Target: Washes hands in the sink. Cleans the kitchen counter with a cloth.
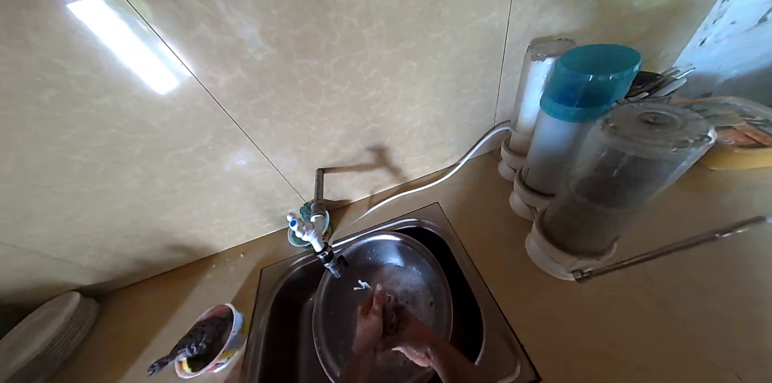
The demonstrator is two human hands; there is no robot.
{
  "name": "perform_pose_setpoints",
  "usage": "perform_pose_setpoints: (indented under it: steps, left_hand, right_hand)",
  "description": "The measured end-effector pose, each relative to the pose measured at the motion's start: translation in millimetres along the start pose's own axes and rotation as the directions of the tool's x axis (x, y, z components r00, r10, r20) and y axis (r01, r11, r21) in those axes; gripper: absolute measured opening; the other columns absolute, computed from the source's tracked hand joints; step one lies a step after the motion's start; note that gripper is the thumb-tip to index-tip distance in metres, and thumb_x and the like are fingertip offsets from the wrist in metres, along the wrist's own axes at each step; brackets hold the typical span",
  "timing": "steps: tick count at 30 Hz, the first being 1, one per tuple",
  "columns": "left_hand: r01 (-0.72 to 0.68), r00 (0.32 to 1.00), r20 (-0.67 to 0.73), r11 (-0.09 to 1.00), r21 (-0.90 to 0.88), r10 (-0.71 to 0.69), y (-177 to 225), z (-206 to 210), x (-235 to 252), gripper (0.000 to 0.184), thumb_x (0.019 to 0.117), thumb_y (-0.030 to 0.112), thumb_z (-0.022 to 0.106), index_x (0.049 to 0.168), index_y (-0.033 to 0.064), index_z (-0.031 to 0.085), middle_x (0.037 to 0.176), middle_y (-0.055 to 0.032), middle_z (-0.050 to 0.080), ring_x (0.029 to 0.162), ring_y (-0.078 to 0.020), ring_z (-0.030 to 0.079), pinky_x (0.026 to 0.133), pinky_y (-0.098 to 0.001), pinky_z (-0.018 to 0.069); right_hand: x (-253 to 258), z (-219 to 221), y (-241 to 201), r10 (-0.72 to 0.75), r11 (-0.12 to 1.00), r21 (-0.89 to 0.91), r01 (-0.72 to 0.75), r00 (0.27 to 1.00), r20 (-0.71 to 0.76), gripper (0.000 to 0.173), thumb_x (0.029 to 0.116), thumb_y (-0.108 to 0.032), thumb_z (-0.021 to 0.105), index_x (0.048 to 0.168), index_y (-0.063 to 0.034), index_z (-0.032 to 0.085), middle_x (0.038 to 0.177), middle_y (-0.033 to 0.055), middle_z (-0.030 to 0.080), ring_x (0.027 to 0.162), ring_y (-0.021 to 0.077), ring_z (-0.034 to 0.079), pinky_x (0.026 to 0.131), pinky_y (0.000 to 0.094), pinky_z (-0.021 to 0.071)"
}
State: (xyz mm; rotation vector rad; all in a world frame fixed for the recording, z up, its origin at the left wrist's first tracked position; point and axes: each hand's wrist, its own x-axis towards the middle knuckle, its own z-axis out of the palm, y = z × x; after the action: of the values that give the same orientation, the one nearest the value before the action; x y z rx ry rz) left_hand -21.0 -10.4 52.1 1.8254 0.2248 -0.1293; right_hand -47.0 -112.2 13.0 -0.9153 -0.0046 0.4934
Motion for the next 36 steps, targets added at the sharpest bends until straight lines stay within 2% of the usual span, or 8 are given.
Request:
perform_pose_setpoints:
  steps: [3,7,10,14,20,25,30,36]
  left_hand:
    - [-0.436,0.853,0.433,0.853,0.287,0.29,-6,-33,9,0.049,0.0972,0.027,0.055,0.13,-0.0088,0.06,0.147,-0.0278,0.048,0.139,-0.0391,0.043,0.117,-0.0544,0.0329]
    - [-0.916,0.4,0.852,0.172,0.361,0.339,1,-58,9,0.075,0.078,0.025,0.084,0.147,0.0128,0.057,0.157,-0.0146,0.048,0.15,-0.0426,0.034,0.115,-0.078,0.0146]
    - [-0.972,0.234,0.934,0.061,0.226,0.27,4,-63,21,0.061,0.0858,-0.003,0.071,0.143,0.0152,0.062,0.156,-0.0151,0.049,0.149,-0.0481,0.033,0.11,-0.0818,0.0169]
    - [-0.911,0.384,0.92,0.199,0.362,0.082,6,-47,28,0.043,0.098,0.005,0.06,0.141,0.0062,0.061,0.149,-0.0222,0.055,0.136,-0.046,0.052,0.112,-0.0562,0.0411]
    - [-0.661,0.704,0.682,0.168,0.731,-0.199,11,-17,10,0.044,0.1043,0.007,0.049,0.146,-0.0048,0.048,0.151,-0.027,0.048,0.14,-0.0445,0.046,0.117,-0.0557,0.0327]
    - [-0.308,0.874,0.398,0.316,0.897,-0.277,2,0,2,0.038,0.11,0.021,0.041,0.138,0.0034,0.06,0.131,-0.0246,0.065,0.124,-0.0443,0.061,0.103,-0.0615,0.0463]
    - [-0.282,0.837,0.356,0.228,0.932,-0.417,-2,2,11,0.041,0.0974,0.023,0.065,0.135,0.0064,0.063,0.141,-0.02,0.06,0.132,-0.0404,0.056,0.104,-0.0616,0.0462]
    - [-0.196,0.729,0.551,0.648,0.736,-0.405,-10,-54,9,0.053,0.0843,0.009,0.081,0.132,-0.0009,0.058,0.114,-0.0189,0.067,0.097,-0.0272,0.065,0.09,-0.0458,0.0524]
  right_hand:
    - [4,-3,0,0.022,0.992,0.124,-0.002,0.986,-0.164,0.035,0.0934,0.01,0.059,0.126,0.0016,0.051,0.1,0.0103,0.068,0.086,0.0194,0.07,0.078,0.0385,0.0614]
    - [7,-12,2,0.027,0.993,0.117,-0.021,0.998,-0.049,0.025,0.0927,0.006,0.053,0.114,-0.0068,0.055,0.089,-0.001,0.066,0.08,0.0089,0.064,0.075,0.0288,0.0555]
    - [8,-13,8,0.152,0.987,-0.065,-0.147,0.986,0.074,0.023,0.0928,0.002,0.054,0.113,-0.0074,0.056,0.087,-0.0053,0.065,0.078,0.0033,0.063,0.075,0.0233,0.0537]
    - [9,-8,6,0.22,0.921,-0.314,-0.231,0.973,-0.068,0.027,0.0998,0.0,0.056,0.126,0.0063,0.055,0.095,0.0043,0.063,0.078,0.0045,0.058,0.073,0.0227,0.0508]
    - [23,-14,15,0.104,0.835,-0.526,-0.159,0.986,-0.132,0.058,0.0845,0.007,0.074,0.138,0.0076,0.05,0.128,0.024,0.061,0.113,0.0268,0.062,0.097,0.0433,0.0526]
    - [22,-7,8,0.113,0.402,-0.863,-0.305,0.952,-0.284,0.055,0.0964,-0.02,0.068,0.143,0.0036,0.052,0.142,0.0266,0.056,0.136,0.0385,0.052,0.115,0.0536,0.0383]
    - [14,5,4,0.107,0.308,-0.876,-0.372,0.928,-0.356,0.041,0.0975,-0.017,0.064,0.135,0.0006,0.062,0.138,0.0238,0.061,0.132,0.0392,0.056,0.111,0.0571,0.0419]
    - [5,27,11,0.07,0.2,-0.976,-0.083,0.995,-0.07,0.042,0.0964,-0.004,0.062,0.138,0.002,0.056,0.131,0.029,0.062,0.125,0.0449,0.059,0.106,0.0606,0.0445]
